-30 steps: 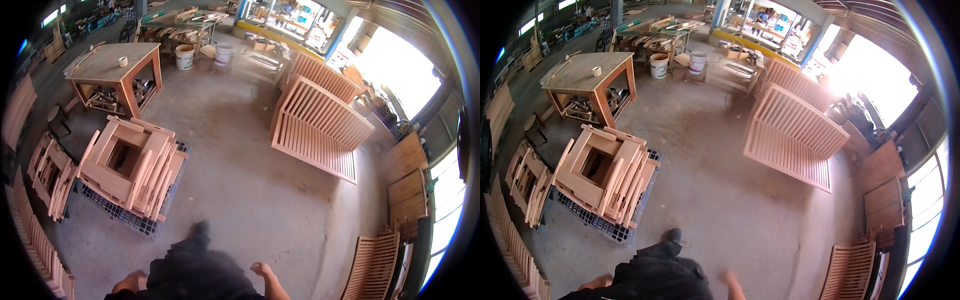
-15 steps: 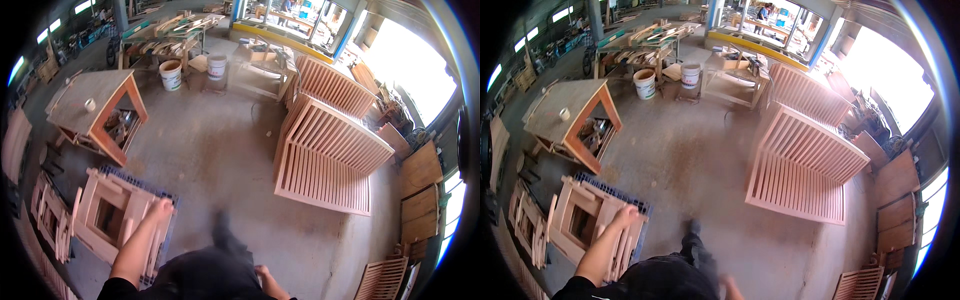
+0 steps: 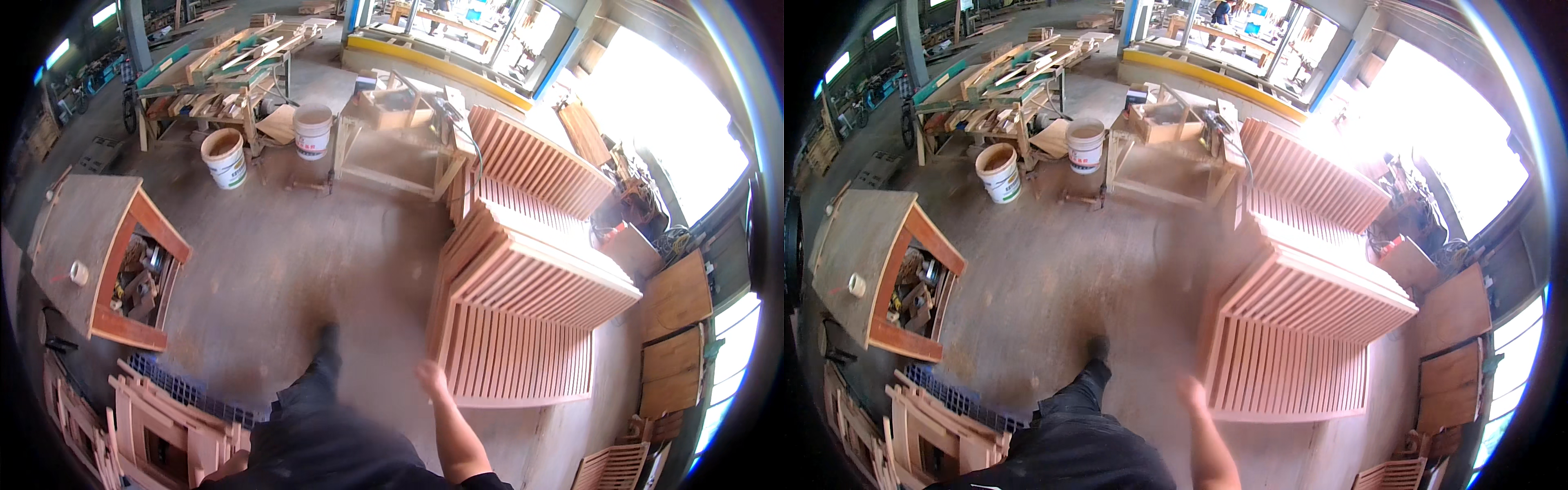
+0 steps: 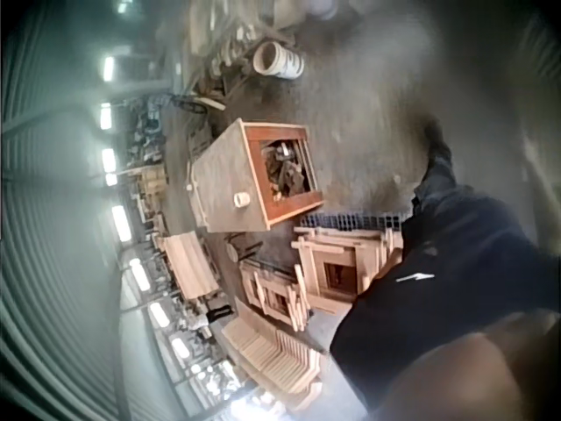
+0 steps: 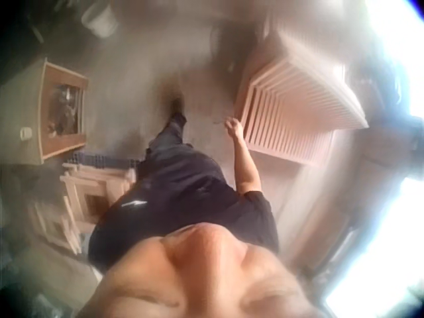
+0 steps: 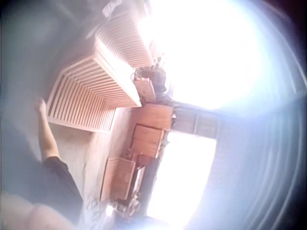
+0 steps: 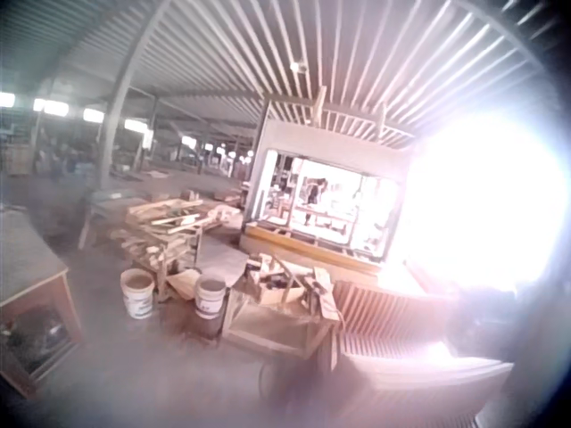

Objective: The person picks up wooden chair frames from the floor and stacks them on top of other chairs in a workshop. The person then walks to a workbench, picks up a mallet, and hits the bench surface repeatedly.

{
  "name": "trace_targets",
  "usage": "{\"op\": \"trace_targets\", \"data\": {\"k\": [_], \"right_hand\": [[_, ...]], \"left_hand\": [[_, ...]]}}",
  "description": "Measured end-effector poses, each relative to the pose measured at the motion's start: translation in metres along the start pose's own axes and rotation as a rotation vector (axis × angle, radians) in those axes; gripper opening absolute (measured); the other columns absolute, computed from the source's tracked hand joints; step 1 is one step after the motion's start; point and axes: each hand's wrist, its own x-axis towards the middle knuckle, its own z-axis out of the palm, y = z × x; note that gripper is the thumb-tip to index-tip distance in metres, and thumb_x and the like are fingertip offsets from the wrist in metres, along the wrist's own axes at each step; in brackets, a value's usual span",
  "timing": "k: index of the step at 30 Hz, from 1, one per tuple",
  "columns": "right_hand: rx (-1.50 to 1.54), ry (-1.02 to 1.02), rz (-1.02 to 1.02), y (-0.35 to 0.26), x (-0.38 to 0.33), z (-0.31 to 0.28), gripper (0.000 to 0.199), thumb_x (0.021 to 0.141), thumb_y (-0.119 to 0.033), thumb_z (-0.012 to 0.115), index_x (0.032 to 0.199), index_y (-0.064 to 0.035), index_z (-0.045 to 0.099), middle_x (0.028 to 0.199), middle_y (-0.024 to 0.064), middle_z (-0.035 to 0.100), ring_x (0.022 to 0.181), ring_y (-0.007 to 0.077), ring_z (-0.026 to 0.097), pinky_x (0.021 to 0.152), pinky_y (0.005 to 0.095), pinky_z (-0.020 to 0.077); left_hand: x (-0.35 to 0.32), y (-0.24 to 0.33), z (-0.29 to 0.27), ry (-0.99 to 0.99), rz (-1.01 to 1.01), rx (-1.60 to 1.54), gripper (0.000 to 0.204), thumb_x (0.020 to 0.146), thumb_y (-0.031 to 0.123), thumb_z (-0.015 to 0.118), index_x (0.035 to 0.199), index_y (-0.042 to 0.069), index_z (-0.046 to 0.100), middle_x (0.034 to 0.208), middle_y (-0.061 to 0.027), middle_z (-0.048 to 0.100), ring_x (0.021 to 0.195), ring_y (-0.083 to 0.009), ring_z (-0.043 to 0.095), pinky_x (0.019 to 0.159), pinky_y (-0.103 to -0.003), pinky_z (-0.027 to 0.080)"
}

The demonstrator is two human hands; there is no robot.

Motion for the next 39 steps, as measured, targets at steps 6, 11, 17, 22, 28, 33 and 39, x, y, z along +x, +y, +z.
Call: {"op": "trace_targets", "data": {"k": [6,11,17,22,28,33,39], "right_hand": [[-0.181,-0.541,0.106,0.121,0.034,0.040,0.040,0.081,-0.041,0.070,0.112,-0.0146,0.072,0.100,0.0125,0.072,0.095,0.0262,0.069,0.086,0.0368,0.0522],[0.162,-0.406,0.293,0.015,0.119,0.009,0.031,0.086,-0.039,0.064,0.098,-0.0118,0.072,0.090,0.0109,0.071,0.082,0.0243,0.067,0.072,0.0387,0.0528],[0.062,-0.328,0.221,0.037,0.332,0.017,0.024,0.085,-0.024,0.069,0.098,-0.0043,0.072,0.084,0.0090,0.070,0.077,0.0187,0.066,0.068,0.0339,0.0534],[0.328,-0.150,0.210,-0.020,0.533,-0.053,0.013,0.087,-0.013,0.068,0.094,-0.0026,0.066,0.078,0.0039,0.064,0.067,0.0142,0.059,0.057,0.0308,0.0491],[0.289,0.032,0.126,-0.262,0.741,-0.234,0.036,0.083,-0.021,0.073,0.113,-0.0030,0.066,0.099,0.0119,0.070,0.086,0.0204,0.068,0.078,0.0327,0.0544],[0.443,0.162,0.041,-0.311,0.877,-0.273,0.037,0.087,-0.018,0.070,0.120,-0.0035,0.062,0.100,0.0119,0.068,0.094,0.0165,0.065,0.083,0.0303,0.0524],[-0.151,0.347,-0.083,-0.378,0.979,-0.312,0.050,0.076,-0.012,0.069,0.124,-0.0074,0.059,0.111,0.0166,0.059,0.103,0.0331,0.058,0.091,0.0429,0.0486]], "left_hand": [[0.062,0.284,-0.194,0.253,0.186,0.165,0.031,0.088,0.033,0.061,0.092,0.004,0.069,0.090,-0.0177,0.069,0.084,-0.0282,0.067,0.071,-0.042,0.053],[0.024,0.565,-0.397,0.534,0.803,-0.391,0.016,0.087,0.020,0.064,0.092,0.006,0.066,0.081,-0.0053,0.069,0.071,-0.0147,0.064,0.067,-0.033,0.051],[-0.012,0.814,-0.476,0.499,1.015,-0.437,0.019,0.088,0.017,0.065,0.101,0.003,0.064,0.083,-0.0059,0.069,0.073,-0.0130,0.065,0.066,-0.028,0.052],[0.002,0.923,-0.501,0.316,0.871,-0.405,0.032,0.088,0.013,0.065,0.116,-0.001,0.059,0.089,-0.0091,0.070,0.074,-0.0154,0.066,0.067,-0.030,0.053],[0.030,1.027,-0.605,0.480,0.858,-0.435,0.040,0.083,-0.004,0.053,0.123,0.001,0.056,0.085,-0.0081,0.068,0.068,-0.0131,0.062,0.066,-0.027,0.051],[0.040,1.206,-0.698,0.848,1.048,-0.087,0.048,0.081,0.000,0.058,0.127,0.012,0.056,0.096,-0.0111,0.067,0.086,-0.0250,0.065,0.076,-0.037,0.052],[0.062,1.427,-0.804,1.034,1.243,0.262,0.061,0.081,-0.005,0.053,0.137,0.019,0.050,0.116,-0.0122,0.057,0.107,-0.0328,0.057,0.088,-0.041,0.051]]}}
